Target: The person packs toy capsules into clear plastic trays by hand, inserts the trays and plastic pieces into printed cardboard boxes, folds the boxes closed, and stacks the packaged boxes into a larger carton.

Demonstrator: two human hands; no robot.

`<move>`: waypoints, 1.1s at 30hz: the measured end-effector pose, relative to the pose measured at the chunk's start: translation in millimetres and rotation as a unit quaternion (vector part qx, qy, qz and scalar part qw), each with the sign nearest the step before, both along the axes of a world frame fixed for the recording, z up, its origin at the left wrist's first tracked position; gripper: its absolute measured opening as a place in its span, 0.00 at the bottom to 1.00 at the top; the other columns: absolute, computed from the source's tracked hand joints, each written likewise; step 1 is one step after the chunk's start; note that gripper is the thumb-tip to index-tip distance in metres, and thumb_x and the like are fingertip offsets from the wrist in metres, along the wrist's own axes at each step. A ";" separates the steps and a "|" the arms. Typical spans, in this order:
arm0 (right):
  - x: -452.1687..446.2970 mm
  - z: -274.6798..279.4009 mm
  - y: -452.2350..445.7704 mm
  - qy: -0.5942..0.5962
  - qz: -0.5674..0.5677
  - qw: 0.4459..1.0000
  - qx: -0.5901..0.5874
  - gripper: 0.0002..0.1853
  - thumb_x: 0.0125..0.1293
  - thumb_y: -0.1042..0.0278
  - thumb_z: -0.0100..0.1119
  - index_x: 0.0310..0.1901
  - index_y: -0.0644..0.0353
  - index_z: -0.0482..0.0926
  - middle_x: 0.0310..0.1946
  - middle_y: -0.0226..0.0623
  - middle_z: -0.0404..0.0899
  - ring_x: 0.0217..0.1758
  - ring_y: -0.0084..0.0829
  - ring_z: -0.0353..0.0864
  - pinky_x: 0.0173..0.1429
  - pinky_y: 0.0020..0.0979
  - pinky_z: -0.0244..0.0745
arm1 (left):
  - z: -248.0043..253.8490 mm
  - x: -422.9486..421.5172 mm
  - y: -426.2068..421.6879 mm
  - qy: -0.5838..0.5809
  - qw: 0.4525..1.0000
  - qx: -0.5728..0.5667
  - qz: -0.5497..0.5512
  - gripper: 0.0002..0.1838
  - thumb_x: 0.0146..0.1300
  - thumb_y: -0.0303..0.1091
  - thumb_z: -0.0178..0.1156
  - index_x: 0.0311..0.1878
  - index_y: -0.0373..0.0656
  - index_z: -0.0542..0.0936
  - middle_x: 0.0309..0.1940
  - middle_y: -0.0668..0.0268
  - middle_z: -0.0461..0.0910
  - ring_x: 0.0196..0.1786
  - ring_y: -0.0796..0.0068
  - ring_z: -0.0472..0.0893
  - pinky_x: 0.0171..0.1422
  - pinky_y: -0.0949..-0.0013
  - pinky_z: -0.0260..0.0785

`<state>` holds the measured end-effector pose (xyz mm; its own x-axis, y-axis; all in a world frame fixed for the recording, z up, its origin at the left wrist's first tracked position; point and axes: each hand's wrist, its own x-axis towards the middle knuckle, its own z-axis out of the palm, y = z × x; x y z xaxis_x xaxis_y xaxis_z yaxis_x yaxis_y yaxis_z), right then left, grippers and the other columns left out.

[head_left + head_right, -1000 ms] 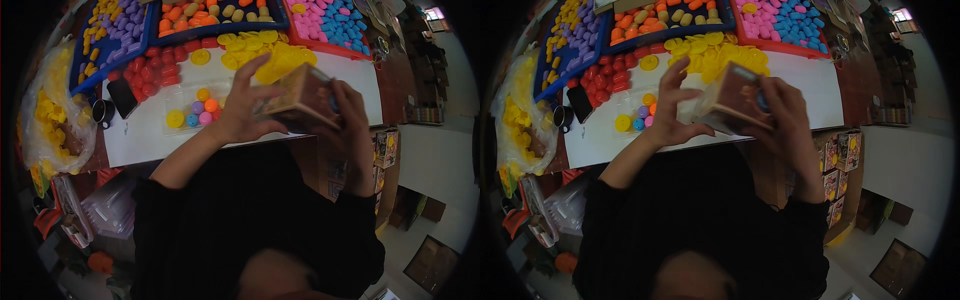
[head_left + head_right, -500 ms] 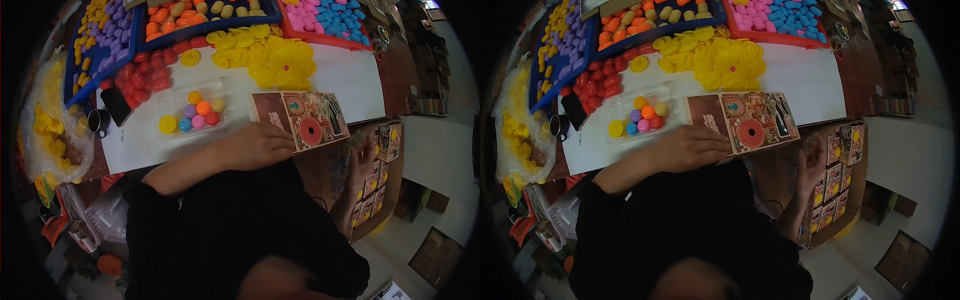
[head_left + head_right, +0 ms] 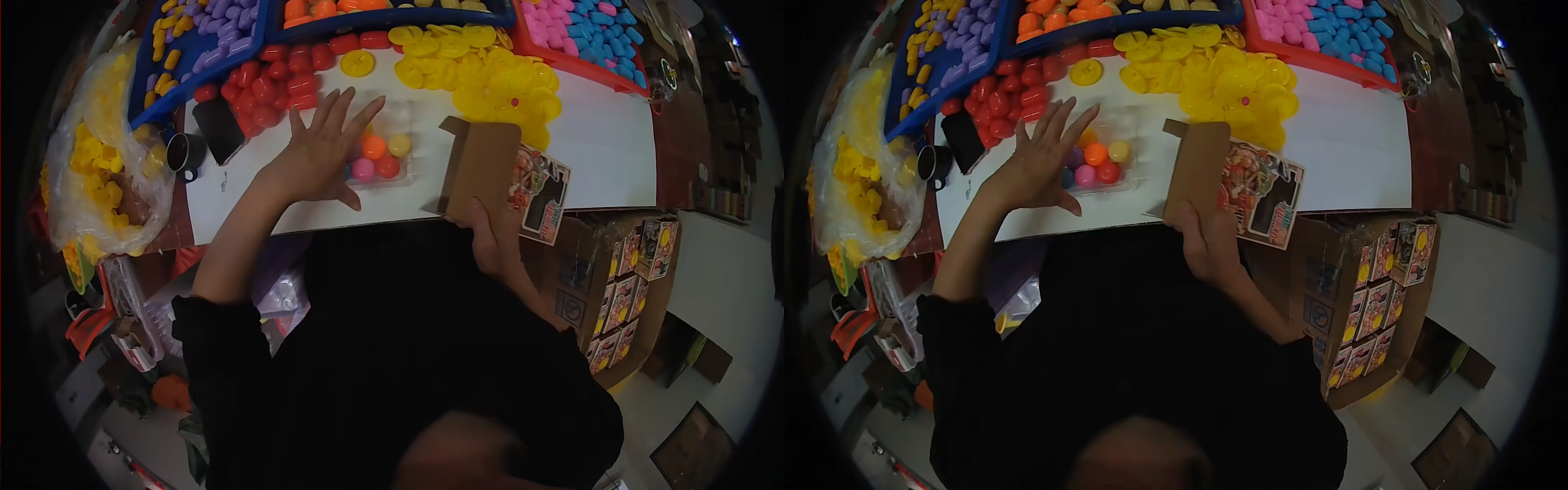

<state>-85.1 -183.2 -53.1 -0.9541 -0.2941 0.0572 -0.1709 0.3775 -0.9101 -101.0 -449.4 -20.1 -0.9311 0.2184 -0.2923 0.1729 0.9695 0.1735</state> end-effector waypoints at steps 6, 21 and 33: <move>-6.8 8.3 -26.6 -0.100 0.052 0.994 -0.008 0.10 0.65 0.71 0.46 0.34 0.68 0.75 0.23 0.43 0.76 0.25 0.35 0.77 0.31 0.32 0.69 | -10.4 3.4 -11.8 -0.009 1.000 0.028 0.010 0.68 0.27 0.31 0.76 0.71 0.60 0.41 0.62 0.55 0.55 0.67 0.50 0.56 0.65 0.28 0.42; 3.6 16.6 -59.0 -0.067 0.126 0.989 -0.035 0.09 0.65 0.72 0.45 0.38 0.67 0.74 0.26 0.44 0.76 0.28 0.38 0.77 0.33 0.33 0.70 | -17.1 11.8 -21.2 0.054 0.984 0.115 -0.122 0.66 0.28 0.42 0.77 0.71 0.56 0.43 0.61 0.57 0.57 0.65 0.54 0.58 0.62 0.33 0.48; 6.5 8.7 -98.2 -0.037 0.220 0.975 -0.021 0.08 0.64 0.70 0.48 0.35 0.66 0.75 0.22 0.41 0.73 0.24 0.32 0.74 0.29 0.32 0.68 | -12.7 15.5 -84.8 0.097 0.956 0.275 0.021 0.37 0.46 0.54 0.68 0.56 0.43 0.68 0.54 0.56 0.65 0.60 0.57 0.66 0.62 0.59 0.60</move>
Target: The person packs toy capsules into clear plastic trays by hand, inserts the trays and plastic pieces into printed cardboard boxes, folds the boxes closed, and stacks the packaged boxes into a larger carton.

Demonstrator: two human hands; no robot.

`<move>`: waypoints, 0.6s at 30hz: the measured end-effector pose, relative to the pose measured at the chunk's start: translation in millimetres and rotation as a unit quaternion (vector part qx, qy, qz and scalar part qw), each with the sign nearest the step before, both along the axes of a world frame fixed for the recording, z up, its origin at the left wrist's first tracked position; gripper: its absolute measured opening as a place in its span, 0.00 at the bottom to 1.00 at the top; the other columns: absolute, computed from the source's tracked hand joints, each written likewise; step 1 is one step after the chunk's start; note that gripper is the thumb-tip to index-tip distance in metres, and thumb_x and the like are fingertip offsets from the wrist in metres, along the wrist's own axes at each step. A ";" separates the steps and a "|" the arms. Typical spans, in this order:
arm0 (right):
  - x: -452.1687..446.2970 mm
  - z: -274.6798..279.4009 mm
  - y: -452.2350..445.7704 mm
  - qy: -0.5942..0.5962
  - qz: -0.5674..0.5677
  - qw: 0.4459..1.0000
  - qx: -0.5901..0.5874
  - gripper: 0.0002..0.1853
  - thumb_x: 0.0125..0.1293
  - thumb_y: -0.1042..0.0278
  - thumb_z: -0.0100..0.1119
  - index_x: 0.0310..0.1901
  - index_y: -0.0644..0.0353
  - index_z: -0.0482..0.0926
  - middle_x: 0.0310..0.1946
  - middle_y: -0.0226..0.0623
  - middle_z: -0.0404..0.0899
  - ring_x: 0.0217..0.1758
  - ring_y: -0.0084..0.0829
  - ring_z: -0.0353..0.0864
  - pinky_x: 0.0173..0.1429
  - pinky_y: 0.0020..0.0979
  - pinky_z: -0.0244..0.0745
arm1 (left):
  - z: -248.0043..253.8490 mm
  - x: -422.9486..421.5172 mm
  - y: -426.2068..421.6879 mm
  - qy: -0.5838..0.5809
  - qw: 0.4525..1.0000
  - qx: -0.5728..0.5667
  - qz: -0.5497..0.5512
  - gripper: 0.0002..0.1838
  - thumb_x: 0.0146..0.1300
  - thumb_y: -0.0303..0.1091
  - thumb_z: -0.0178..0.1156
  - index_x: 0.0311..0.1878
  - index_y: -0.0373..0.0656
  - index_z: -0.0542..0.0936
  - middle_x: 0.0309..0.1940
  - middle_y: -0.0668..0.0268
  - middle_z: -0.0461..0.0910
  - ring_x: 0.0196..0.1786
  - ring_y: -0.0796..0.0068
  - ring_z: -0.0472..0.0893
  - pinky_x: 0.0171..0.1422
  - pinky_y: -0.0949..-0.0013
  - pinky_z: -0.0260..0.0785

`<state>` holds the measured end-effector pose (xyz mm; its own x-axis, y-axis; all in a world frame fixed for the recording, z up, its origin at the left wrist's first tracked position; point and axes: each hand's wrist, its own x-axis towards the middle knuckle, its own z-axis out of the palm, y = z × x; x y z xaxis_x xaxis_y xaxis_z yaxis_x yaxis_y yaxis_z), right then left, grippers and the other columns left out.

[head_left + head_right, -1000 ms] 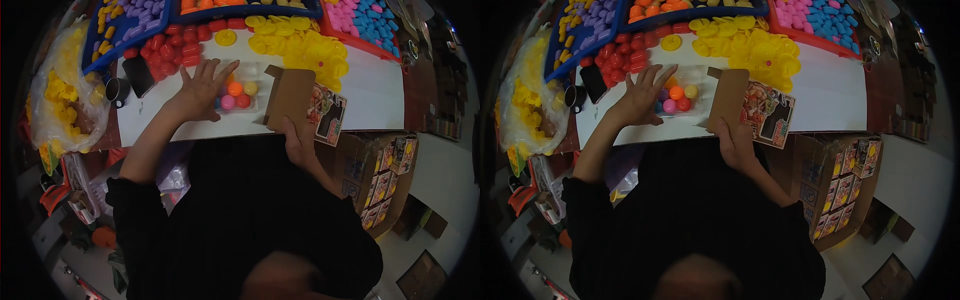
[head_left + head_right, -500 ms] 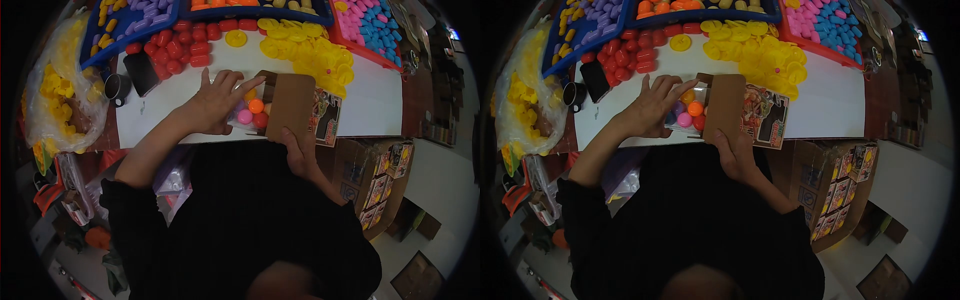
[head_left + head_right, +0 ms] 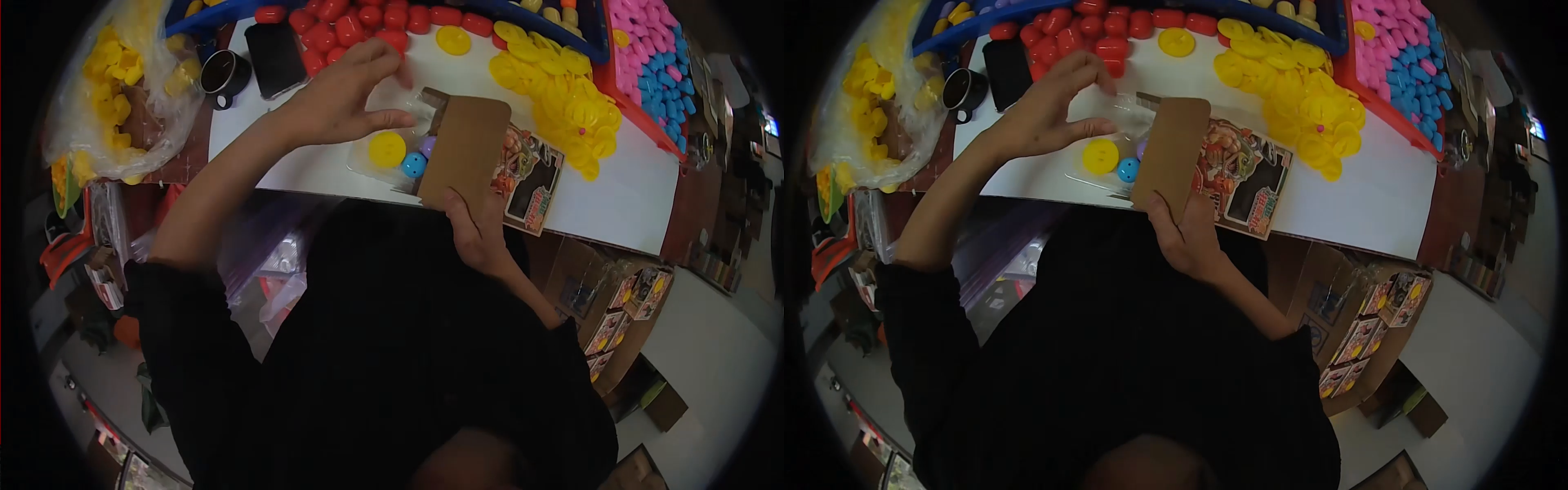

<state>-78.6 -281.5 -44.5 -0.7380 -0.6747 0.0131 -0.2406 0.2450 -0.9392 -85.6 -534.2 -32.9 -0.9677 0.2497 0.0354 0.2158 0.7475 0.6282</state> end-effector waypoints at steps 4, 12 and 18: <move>-0.3 -5.3 0.5 -0.041 -0.010 0.999 -0.011 0.09 0.63 0.71 0.49 0.36 0.67 0.76 0.23 0.41 0.76 0.24 0.32 0.75 0.30 0.30 0.68 | 8.0 15.5 -13.2 -0.157 0.984 -0.079 -0.014 0.17 0.53 0.44 0.65 0.38 0.39 0.80 0.45 0.60 0.71 0.53 0.62 0.71 0.57 0.62 0.63; -3.6 -9.1 2.9 -0.040 0.011 0.999 -0.027 0.08 0.62 0.72 0.49 0.33 0.67 0.76 0.23 0.39 0.76 0.25 0.30 0.74 0.32 0.31 0.69 | -37.2 20.8 -8.3 -0.445 0.845 0.289 0.069 0.12 0.55 0.33 0.62 0.39 0.35 0.81 0.48 0.64 0.75 0.51 0.72 0.73 0.61 0.71 0.59; -9.4 -8.6 -4.8 -0.147 0.162 0.976 -0.003 0.17 0.59 0.64 0.59 0.47 0.62 0.70 0.33 0.39 0.74 0.37 0.34 0.75 0.42 0.33 0.70 | -54.7 26.9 49.3 -0.462 0.785 0.404 0.088 0.15 0.50 0.30 0.62 0.42 0.37 0.81 0.38 0.63 0.81 0.47 0.75 0.76 0.58 0.72 0.63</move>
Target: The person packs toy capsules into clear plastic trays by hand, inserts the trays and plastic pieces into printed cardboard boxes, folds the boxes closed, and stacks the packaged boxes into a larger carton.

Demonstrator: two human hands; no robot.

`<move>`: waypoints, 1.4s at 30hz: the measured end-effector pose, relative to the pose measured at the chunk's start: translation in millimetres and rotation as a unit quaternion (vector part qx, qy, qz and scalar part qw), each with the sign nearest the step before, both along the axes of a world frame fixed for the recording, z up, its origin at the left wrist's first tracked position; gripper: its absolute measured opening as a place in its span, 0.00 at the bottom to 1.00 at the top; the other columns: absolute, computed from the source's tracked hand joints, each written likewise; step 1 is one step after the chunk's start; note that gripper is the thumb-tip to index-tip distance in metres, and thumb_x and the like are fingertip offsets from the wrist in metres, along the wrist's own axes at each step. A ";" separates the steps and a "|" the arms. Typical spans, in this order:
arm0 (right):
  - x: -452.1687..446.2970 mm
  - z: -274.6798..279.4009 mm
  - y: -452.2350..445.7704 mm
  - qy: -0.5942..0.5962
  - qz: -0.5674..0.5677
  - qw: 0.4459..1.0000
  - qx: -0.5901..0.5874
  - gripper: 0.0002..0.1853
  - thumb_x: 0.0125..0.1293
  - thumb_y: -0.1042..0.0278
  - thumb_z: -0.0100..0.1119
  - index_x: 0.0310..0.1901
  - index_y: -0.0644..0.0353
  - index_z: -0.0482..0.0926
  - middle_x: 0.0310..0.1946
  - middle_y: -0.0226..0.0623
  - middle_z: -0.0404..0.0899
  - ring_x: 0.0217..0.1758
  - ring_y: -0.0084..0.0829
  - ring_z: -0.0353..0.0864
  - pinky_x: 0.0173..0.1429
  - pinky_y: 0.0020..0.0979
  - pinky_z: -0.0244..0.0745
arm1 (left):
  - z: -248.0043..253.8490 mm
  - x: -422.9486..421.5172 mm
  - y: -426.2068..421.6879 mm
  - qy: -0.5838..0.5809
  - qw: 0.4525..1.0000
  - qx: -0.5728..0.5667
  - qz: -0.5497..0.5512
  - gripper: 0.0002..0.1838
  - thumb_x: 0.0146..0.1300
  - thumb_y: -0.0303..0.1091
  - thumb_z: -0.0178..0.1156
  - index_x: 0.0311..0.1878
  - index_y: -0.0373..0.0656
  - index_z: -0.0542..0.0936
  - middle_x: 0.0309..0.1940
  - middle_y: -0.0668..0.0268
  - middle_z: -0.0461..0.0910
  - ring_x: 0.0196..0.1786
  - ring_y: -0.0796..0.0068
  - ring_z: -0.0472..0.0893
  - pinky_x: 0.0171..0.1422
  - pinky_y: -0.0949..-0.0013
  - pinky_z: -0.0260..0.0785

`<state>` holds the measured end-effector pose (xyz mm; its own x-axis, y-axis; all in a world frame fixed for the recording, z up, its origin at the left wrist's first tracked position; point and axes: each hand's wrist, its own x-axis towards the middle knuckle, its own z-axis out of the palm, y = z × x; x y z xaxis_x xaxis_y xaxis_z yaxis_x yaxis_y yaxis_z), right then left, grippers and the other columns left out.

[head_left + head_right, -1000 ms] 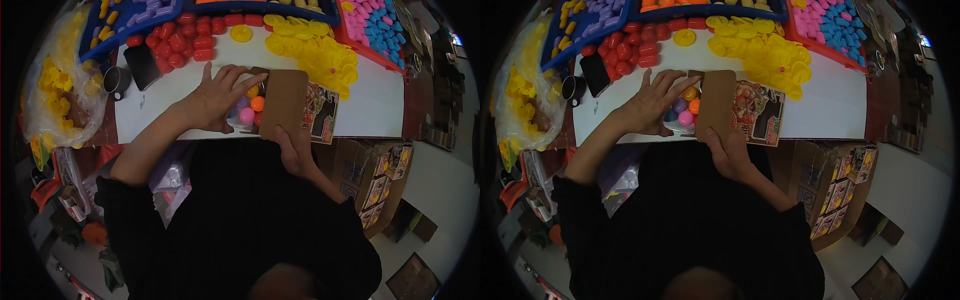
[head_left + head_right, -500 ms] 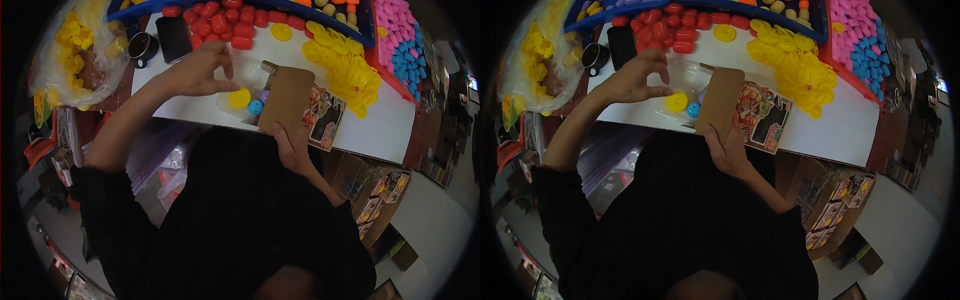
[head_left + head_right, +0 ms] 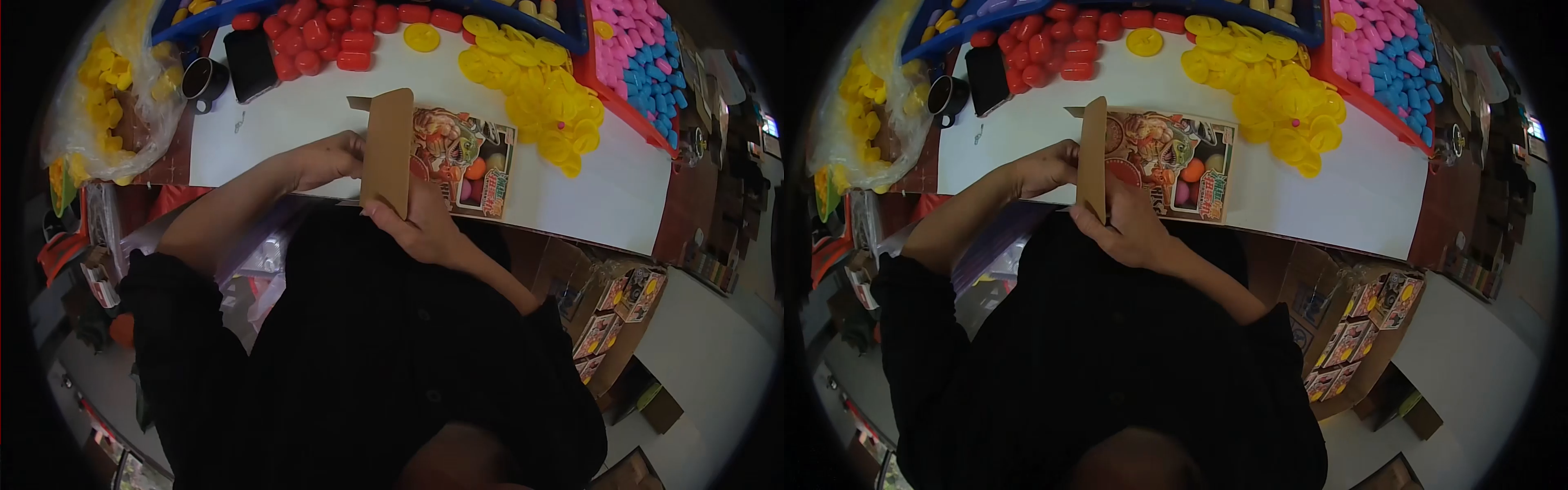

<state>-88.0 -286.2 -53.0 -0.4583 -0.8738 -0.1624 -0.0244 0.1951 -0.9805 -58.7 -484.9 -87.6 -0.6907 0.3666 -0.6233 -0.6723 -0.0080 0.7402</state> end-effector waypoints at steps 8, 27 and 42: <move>-25.6 -5.5 48.0 0.268 0.007 0.962 0.045 0.34 0.40 0.64 0.74 0.53 0.57 0.71 0.51 0.39 0.66 0.56 0.41 0.65 0.60 0.37 0.65 | -0.8 3.9 -10.0 -0.144 0.958 0.219 0.118 0.26 0.59 0.38 0.61 0.58 0.36 0.68 0.52 0.55 0.74 0.51 0.65 0.77 0.56 0.61 0.70; -186.8 -17.8 -71.7 0.577 -0.019 0.805 0.136 0.14 0.58 0.65 0.58 0.43 0.63 0.73 0.31 0.43 0.79 0.34 0.42 0.81 0.38 0.39 0.76 | 28.7 46.7 63.9 0.478 0.741 -0.463 0.087 0.26 0.45 0.27 0.64 0.53 0.45 0.74 0.45 0.64 0.71 0.48 0.63 0.70 0.52 0.63 0.63; -74.6 3.7 65.3 0.434 -0.130 0.887 0.087 0.19 0.43 0.68 0.72 0.39 0.59 0.78 0.47 0.35 0.77 0.45 0.36 0.72 0.49 0.33 0.71 | 49.0 -1.6 54.0 0.486 0.732 -0.471 -0.081 0.24 0.49 0.34 0.65 0.51 0.43 0.75 0.46 0.64 0.75 0.50 0.64 0.75 0.51 0.63 0.68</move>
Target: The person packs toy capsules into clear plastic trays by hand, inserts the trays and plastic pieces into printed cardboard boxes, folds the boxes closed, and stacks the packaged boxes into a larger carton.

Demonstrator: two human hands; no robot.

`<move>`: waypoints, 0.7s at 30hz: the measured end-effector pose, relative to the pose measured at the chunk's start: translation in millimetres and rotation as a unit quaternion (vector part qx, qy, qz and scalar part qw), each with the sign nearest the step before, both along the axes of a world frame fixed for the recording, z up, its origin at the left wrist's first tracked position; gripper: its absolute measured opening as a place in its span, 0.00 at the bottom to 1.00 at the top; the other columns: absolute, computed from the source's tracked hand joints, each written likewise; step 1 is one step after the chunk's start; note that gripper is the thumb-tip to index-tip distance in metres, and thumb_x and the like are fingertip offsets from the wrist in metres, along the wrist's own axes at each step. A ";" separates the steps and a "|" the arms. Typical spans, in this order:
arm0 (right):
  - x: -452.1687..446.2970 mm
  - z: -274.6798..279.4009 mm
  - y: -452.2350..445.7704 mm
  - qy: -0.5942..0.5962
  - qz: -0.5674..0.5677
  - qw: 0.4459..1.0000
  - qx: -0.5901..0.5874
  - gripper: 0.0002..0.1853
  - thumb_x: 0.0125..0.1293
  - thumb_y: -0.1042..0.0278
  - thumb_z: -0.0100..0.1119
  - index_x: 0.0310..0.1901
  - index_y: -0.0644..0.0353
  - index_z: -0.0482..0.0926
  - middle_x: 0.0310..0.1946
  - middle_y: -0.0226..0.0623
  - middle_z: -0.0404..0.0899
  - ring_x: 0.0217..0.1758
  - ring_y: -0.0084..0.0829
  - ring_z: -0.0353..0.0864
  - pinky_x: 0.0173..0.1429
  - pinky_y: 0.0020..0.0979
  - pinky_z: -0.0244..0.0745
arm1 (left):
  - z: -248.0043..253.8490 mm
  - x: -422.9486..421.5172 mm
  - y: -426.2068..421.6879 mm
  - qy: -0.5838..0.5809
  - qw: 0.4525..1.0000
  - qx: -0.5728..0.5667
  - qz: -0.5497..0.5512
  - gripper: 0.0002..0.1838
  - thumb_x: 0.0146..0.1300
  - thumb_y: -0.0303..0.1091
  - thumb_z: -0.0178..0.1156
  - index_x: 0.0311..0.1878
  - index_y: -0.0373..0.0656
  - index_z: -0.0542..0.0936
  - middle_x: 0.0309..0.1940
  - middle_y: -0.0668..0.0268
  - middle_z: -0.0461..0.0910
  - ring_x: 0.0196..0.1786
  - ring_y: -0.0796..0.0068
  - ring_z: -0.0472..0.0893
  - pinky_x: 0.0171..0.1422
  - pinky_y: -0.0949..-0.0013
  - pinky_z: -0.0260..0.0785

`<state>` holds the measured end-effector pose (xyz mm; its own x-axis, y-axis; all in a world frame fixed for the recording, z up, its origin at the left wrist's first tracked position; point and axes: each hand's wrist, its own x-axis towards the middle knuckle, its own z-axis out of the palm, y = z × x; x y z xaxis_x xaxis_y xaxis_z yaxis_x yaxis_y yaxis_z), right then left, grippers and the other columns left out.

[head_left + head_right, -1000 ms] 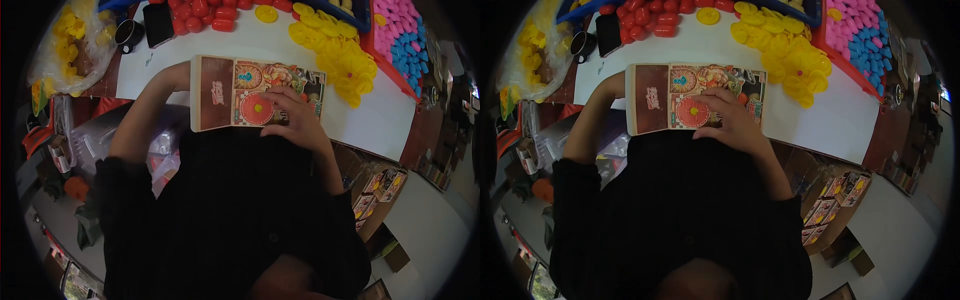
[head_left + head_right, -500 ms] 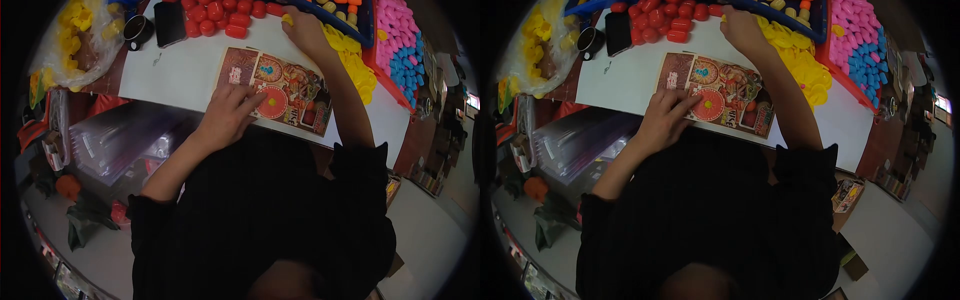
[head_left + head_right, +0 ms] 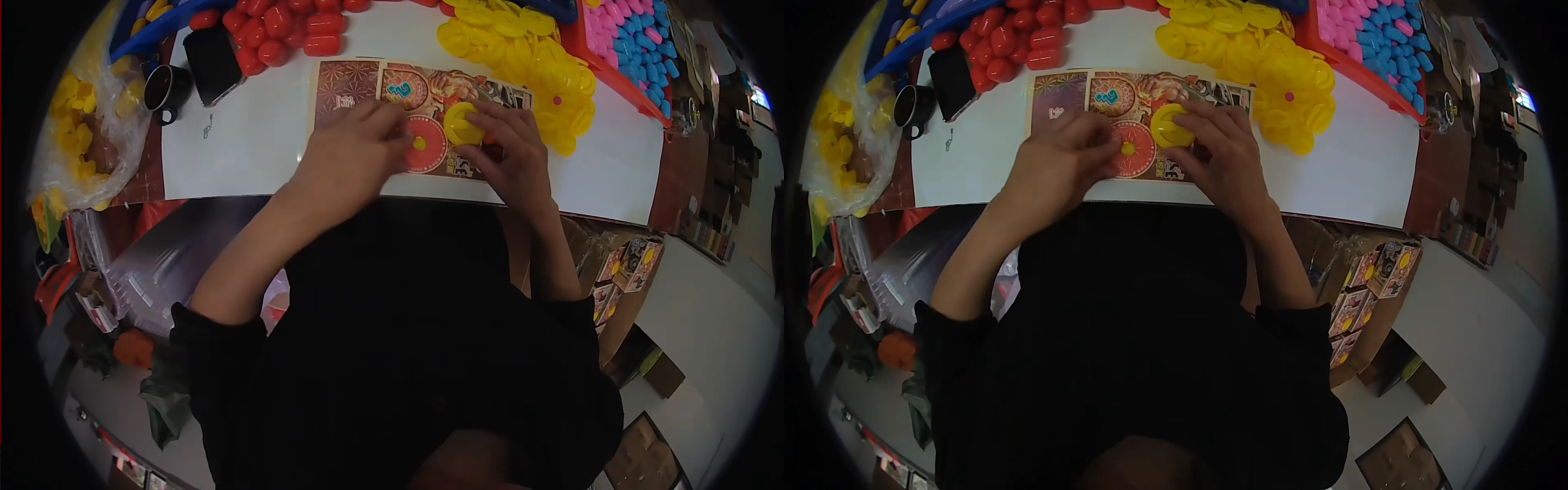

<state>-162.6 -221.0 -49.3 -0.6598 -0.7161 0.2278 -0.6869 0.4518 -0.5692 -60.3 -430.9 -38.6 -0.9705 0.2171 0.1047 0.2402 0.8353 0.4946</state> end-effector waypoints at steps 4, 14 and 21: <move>3.2 1.3 -12.8 0.027 0.017 0.999 -0.026 0.20 0.40 0.69 0.73 0.38 0.60 0.79 0.45 0.35 0.79 0.46 0.37 0.75 0.50 0.33 0.71 | -4.7 -0.7 -2.5 0.001 0.996 0.076 0.056 0.32 0.46 0.31 0.68 0.58 0.47 0.70 0.45 0.63 0.76 0.45 0.63 0.76 0.48 0.64 0.70; 23.8 -11.1 -34.9 -0.020 0.059 0.996 -0.063 0.19 0.42 0.67 0.73 0.38 0.59 0.80 0.44 0.34 0.78 0.46 0.33 0.76 0.49 0.31 0.72 | -4.2 -7.0 -10.3 -0.065 0.980 0.162 0.092 0.33 0.43 0.30 0.70 0.55 0.44 0.67 0.39 0.63 0.77 0.42 0.62 0.77 0.44 0.65 0.70; 1.0 -11.9 -28.1 -0.219 0.122 0.968 -0.024 0.15 0.45 0.69 0.71 0.36 0.62 0.82 0.39 0.37 0.81 0.35 0.33 0.82 0.42 0.30 0.77 | -5.7 -32.6 -22.1 -0.154 0.983 0.094 0.021 0.17 0.37 0.33 0.73 0.27 0.39 0.74 0.29 0.61 0.77 0.34 0.63 0.77 0.38 0.63 0.66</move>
